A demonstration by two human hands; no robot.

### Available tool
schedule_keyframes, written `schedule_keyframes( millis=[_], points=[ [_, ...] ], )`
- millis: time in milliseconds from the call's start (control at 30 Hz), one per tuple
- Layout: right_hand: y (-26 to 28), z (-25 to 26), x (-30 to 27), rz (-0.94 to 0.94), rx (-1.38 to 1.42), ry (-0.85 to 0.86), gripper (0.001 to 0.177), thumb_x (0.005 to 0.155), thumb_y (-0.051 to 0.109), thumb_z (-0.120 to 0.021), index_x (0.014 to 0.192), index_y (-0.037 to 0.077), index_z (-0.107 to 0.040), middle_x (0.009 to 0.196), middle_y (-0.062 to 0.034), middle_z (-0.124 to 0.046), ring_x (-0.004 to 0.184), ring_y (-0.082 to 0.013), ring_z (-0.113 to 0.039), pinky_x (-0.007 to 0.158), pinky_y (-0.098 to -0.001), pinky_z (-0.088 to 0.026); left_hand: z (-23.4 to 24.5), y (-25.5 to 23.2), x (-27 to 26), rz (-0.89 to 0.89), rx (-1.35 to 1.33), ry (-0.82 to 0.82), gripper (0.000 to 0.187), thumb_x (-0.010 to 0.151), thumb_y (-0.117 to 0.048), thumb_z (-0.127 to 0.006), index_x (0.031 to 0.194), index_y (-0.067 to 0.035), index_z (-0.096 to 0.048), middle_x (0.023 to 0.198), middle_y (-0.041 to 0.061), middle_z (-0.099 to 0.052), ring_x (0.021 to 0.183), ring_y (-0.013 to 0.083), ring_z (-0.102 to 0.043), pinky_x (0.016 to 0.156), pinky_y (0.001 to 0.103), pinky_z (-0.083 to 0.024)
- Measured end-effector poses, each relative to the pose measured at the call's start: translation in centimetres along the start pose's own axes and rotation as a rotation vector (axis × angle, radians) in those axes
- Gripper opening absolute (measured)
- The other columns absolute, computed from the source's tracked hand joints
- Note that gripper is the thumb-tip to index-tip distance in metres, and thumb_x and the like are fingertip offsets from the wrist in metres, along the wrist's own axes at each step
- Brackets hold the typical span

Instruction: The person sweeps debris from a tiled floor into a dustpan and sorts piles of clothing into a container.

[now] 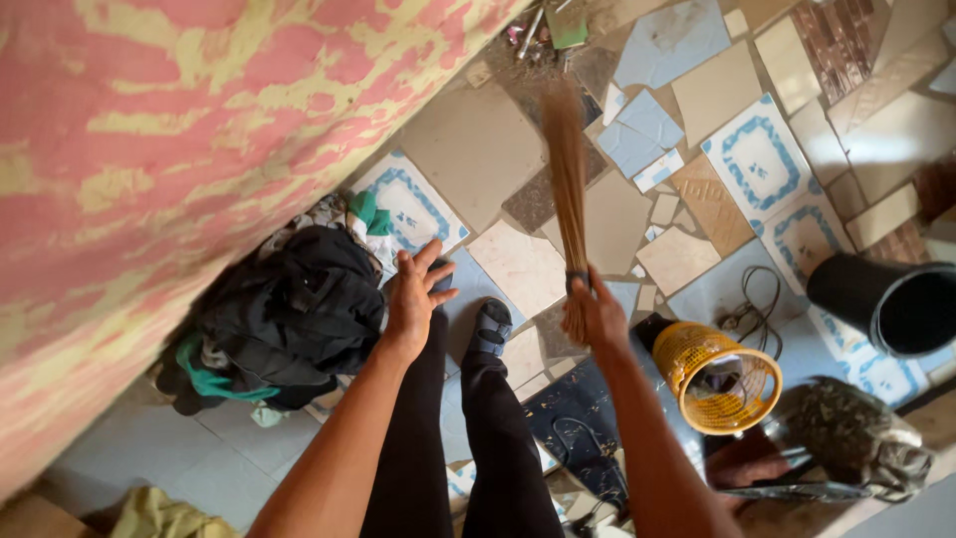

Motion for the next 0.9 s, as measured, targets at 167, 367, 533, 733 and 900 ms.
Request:
schedule_keyframes(
  millis=[167,367,533,733,900],
  points=[
    [-13.8,-1.4,-1.5,-0.143,0.793,-0.173,0.034,0.093,0.021,-0.066,0.125,0.016,-0.056,0.070,-0.0084,-0.055,0.055,-0.0223,-0.058,0.046,-0.0358,-0.050,-1.2,-3.0,3.8,0.019,0.070,0.085,0.098,0.092,-0.078,-0.025,0.157,-0.004,-0.035,0.164,0.011,-0.038,0.140,0.0323,-0.050,0.100,0.045,-0.050],
    [-14.0,-14.9,11.3,-0.432,0.859,-0.062,0.014,0.087,0.005,-0.067,0.091,0.009,-0.054,0.074,-0.0080,-0.058,0.061,-0.0215,-0.058,0.052,-0.0351,-0.053,-1.6,-7.0,7.9,0.039,0.209,0.209,0.096,0.094,-0.076,-0.024,0.157,-0.006,-0.037,0.163,0.012,-0.040,0.141,0.0295,-0.049,0.101,0.044,-0.049],
    [7.0,-22.9,12.3,-0.283,0.803,0.013,0.019,0.085,0.005,-0.057,0.103,0.012,-0.055,0.076,-0.0086,-0.055,0.058,-0.0229,-0.055,0.045,-0.0392,-0.049,-0.4,-8.9,11.4,0.062,0.238,0.208,0.095,0.094,-0.075,-0.026,0.155,-0.003,-0.040,0.163,0.012,-0.040,0.136,0.0311,-0.051,0.101,0.046,-0.051],
    [7.5,-19.2,2.0,-0.111,1.035,-0.115,0.078,0.086,-0.003,-0.060,0.153,0.027,-0.035,0.075,-0.0107,-0.053,0.050,-0.0202,-0.054,0.042,-0.0367,-0.049,-0.4,-11.4,13.1,0.106,0.323,0.280,0.100,0.093,-0.079,-0.025,0.158,-0.004,-0.033,0.167,0.014,-0.032,0.142,0.0306,-0.047,0.102,0.045,-0.049],
    [-8.9,-14.0,-2.8,-0.326,1.101,-0.385,0.083,0.084,0.000,-0.061,0.151,0.035,-0.026,0.065,-0.0078,-0.044,0.043,-0.0202,-0.047,0.035,-0.0344,-0.038,-2.2,-11.9,14.4,0.130,0.349,0.312,0.106,0.089,-0.083,-0.022,0.159,-0.004,-0.031,0.167,0.014,-0.030,0.142,0.0304,-0.047,0.100,0.043,-0.049]
  ],
)
Point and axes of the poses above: each hand's wrist, its own x-axis towards the middle knuckle, its own z-axis out of the back of the hand, y = z × x, the point moved 4 cm from there along x, towards the middle knuckle
